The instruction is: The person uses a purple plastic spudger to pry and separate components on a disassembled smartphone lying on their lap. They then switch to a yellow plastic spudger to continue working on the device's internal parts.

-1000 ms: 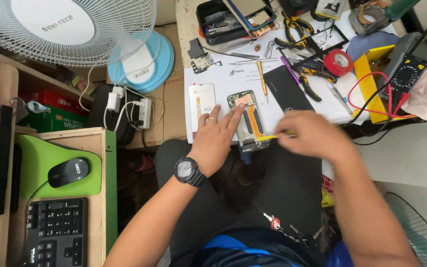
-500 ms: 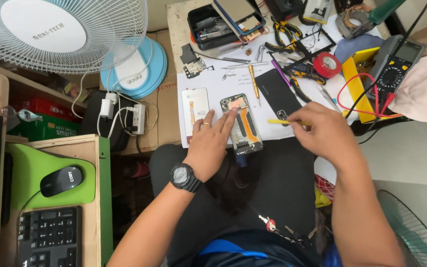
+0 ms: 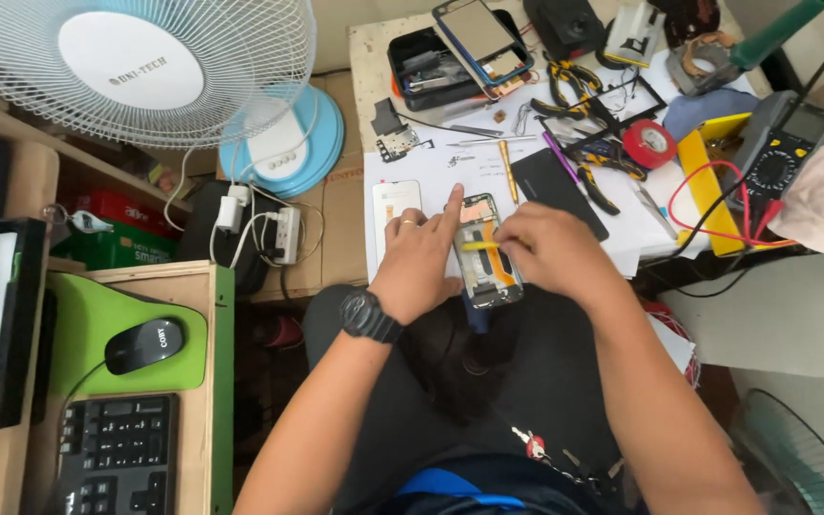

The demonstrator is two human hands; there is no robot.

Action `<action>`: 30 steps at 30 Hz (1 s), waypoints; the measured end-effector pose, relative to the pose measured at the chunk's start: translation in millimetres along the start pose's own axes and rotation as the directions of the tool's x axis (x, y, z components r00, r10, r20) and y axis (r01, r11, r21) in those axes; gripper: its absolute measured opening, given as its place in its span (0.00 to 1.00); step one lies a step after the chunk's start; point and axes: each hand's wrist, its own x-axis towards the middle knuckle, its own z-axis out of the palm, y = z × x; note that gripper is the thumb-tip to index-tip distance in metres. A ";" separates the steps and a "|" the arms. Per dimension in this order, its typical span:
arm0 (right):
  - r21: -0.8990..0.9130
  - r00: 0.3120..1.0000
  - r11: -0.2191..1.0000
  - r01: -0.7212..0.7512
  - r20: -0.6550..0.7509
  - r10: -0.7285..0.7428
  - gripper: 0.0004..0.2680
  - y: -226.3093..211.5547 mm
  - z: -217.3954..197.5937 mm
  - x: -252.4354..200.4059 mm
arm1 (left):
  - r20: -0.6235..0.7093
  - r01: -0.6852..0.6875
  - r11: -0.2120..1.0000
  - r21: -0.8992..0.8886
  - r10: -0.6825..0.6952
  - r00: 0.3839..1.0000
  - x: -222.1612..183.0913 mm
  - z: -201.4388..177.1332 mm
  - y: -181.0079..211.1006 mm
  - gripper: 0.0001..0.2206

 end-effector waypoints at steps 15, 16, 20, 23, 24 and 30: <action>-0.174 0.993 0.984 -0.033 -0.118 0.012 0.05 21.2 6.7 4.3 | 0.053 0.086 0.987 -0.139 -0.079 0.995 11.1 -11.4 -1.2 0.65; -0.174 0.993 0.984 -0.033 -0.119 0.012 0.05 20.9 -1.1 -1.4 | 0.053 0.085 0.987 -0.138 -0.079 0.996 9.9 -11.8 -0.3 0.65; -0.146 0.979 0.981 -0.126 -0.180 0.099 0.05 17.3 -5.2 -15.3 | 0.074 0.097 0.988 -0.120 -0.088 0.993 8.3 -16.2 3.3 0.65; -0.127 0.986 0.988 -0.086 -0.152 0.066 0.06 18.2 4.4 -14.8 | 0.093 0.097 0.991 -0.096 -0.088 0.992 7.3 -21.2 7.0 0.64; -0.156 0.991 0.984 -0.084 -0.113 0.067 0.07 18.2 7.3 -13.3 | 0.099 0.100 0.991 -0.090 -0.091 0.991 5.3 -23.1 7.2 0.62; -0.200 0.985 0.975 -0.094 -0.163 0.062 0.07 28.2 -1.0 -14.7 | 0.105 0.108 0.989 -0.097 -0.098 0.990 2.4 -23.9 7.4 0.62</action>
